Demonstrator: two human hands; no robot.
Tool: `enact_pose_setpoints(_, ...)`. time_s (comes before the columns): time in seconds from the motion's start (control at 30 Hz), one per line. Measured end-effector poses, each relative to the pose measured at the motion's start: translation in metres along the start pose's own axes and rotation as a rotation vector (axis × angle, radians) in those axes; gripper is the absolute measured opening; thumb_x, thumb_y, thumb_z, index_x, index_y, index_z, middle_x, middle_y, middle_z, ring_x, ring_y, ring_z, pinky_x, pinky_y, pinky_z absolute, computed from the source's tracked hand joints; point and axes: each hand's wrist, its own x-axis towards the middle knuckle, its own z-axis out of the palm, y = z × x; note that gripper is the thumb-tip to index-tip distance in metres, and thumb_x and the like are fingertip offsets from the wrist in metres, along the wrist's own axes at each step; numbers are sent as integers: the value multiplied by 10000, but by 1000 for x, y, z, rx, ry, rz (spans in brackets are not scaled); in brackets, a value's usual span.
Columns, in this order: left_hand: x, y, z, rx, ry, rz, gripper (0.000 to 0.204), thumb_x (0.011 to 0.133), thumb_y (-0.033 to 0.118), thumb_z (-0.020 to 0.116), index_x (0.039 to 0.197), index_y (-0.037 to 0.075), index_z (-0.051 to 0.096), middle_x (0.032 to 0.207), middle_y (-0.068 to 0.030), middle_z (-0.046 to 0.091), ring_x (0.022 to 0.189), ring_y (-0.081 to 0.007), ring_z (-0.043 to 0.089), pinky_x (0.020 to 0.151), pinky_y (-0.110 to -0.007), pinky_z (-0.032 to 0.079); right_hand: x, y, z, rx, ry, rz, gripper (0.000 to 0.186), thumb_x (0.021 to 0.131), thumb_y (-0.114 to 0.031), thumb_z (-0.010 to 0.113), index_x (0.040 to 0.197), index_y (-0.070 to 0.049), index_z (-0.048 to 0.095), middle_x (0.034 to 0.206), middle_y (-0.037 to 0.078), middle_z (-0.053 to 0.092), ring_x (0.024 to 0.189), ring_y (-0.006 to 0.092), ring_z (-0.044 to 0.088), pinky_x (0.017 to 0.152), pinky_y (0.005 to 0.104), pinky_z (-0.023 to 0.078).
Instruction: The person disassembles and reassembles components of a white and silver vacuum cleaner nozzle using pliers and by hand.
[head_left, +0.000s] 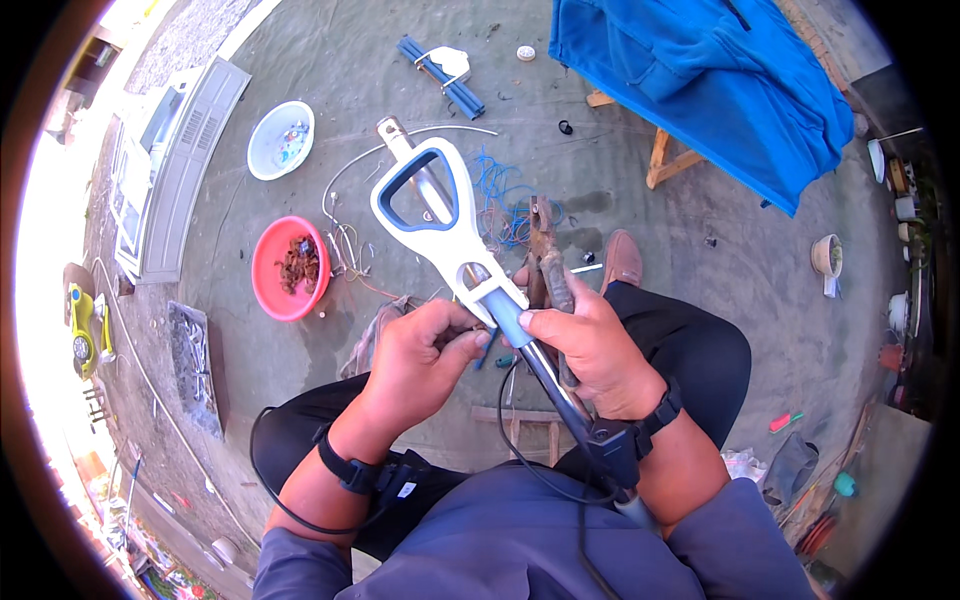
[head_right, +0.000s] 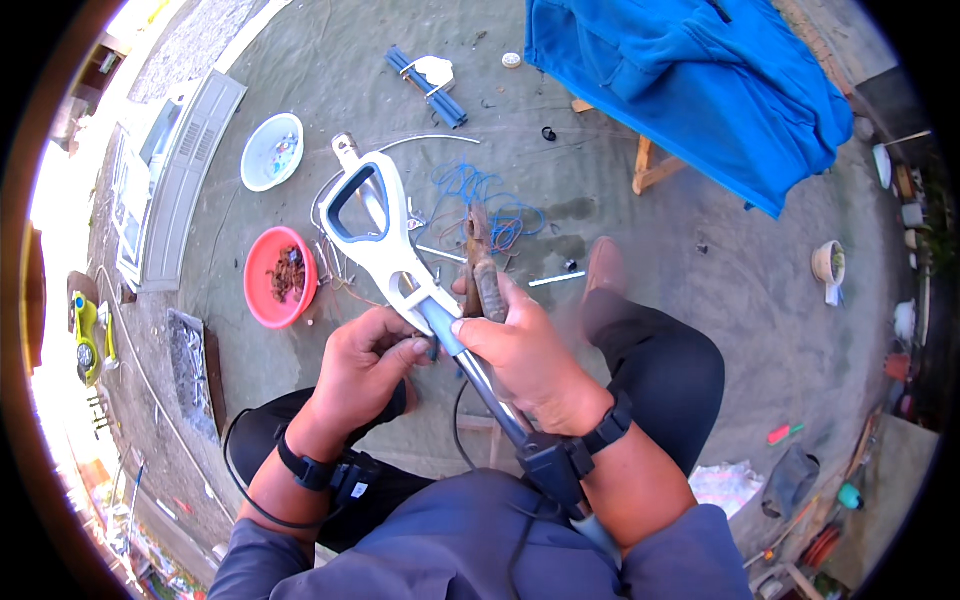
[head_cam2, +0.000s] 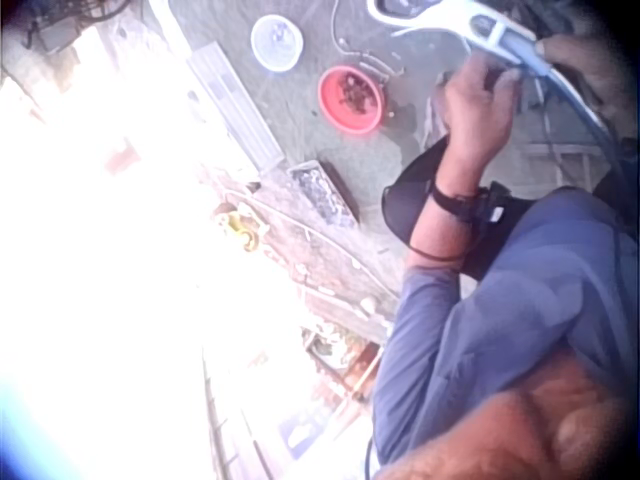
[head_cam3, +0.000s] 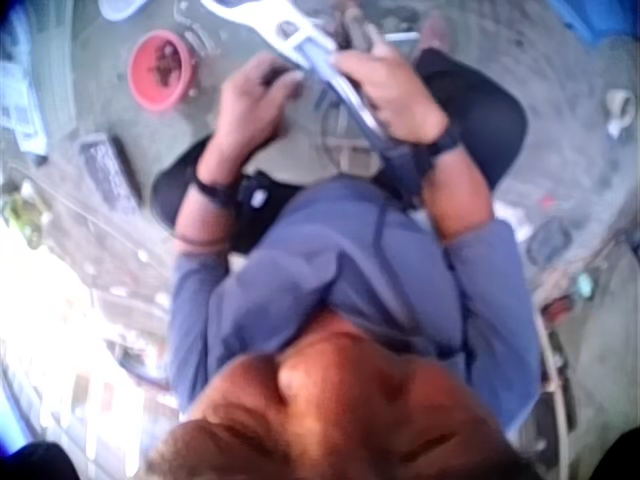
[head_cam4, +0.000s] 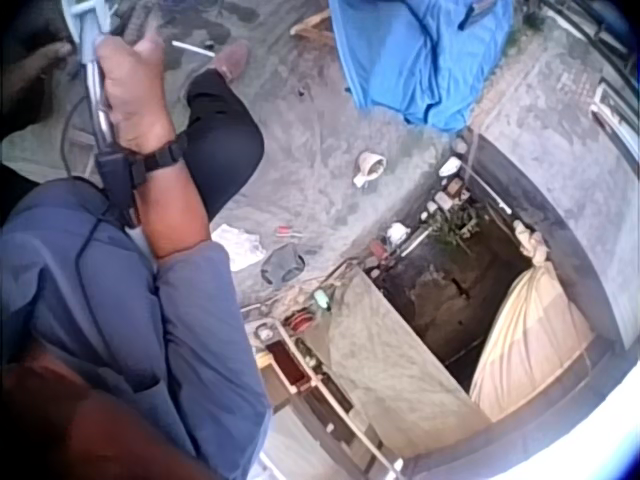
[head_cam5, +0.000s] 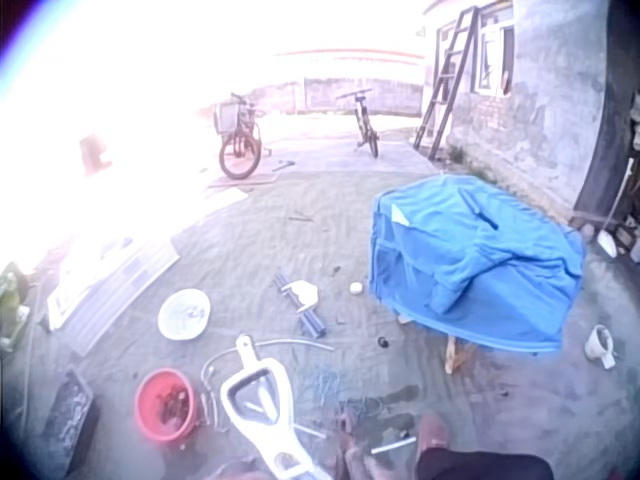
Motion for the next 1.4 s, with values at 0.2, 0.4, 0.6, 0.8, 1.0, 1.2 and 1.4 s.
enact_pose_setpoints(0.2,5,-3,17,-669,-63,-165,154,958,86,596,1091,11,624,988,-63,673,827,-114,635,696,-245,509,-19,-28,18,-353,82,-123,504,815,-78,655,1267,6,449,995,59,560,918,117,558,805,278,478)
enact_pose_setpoints(0.4,3,-8,16,-966,-257,-124,235,971,106,580,1188,26,621,1075,-80,673,873,-127,640,734,-248,524,-38,-30,29,-201,39,-149,529,808,-62,671,1274,7,431,996,61,560,918,119,569,819,285,486)
enact_pose_setpoints(0.6,-2,-12,15,-964,-270,-116,232,969,101,583,1183,26,630,1061,-85,676,859,-131,641,740,-256,530,-43,-25,32,-102,27,-129,546,799,-49,675,1272,16,413,1022,67,558,921,117,573,832,291,487)
enact_pose_setpoints(0.8,-6,-15,11,-901,-237,-88,224,959,101,601,1164,24,645,1038,-88,684,837,-134,639,725,-259,527,-37,-14,22,-230,-48,-159,524,795,-52,678,1251,15,428,1021,64,559,912,112,567,820,290,488)
enact_pose_setpoints(1.0,-10,-14,10,-781,-129,-73,177,931,79,637,1096,22,666,1017,-93,692,832,-141,636,699,-260,518,-37,-16,23,-427,-24,-216,496,784,-59,688,1223,14,471,1012,64,580,921,116,575,825,289,494)
enact_pose_setpoints(1.2,-11,-13,15,-786,-24,19,139,904,68,673,1036,25,669,951,-88,682,812,-143,628,686,-260,506,-34,-12,19,-549,-20,-273,524,787,-61,691,1246,21,454,998,63,601,893,101,581,795,281,505)
enact_pose_setpoints(1.4,-15,-9,15,-640,41,-12,190,898,128,704,1045,36,626,937,-77,683,770,-117,632,595,-239,494,-33,-10,18,-585,5,-361,514,758,-76,701,1211,30,482,973,68,599,859,99,583,778,280,499)
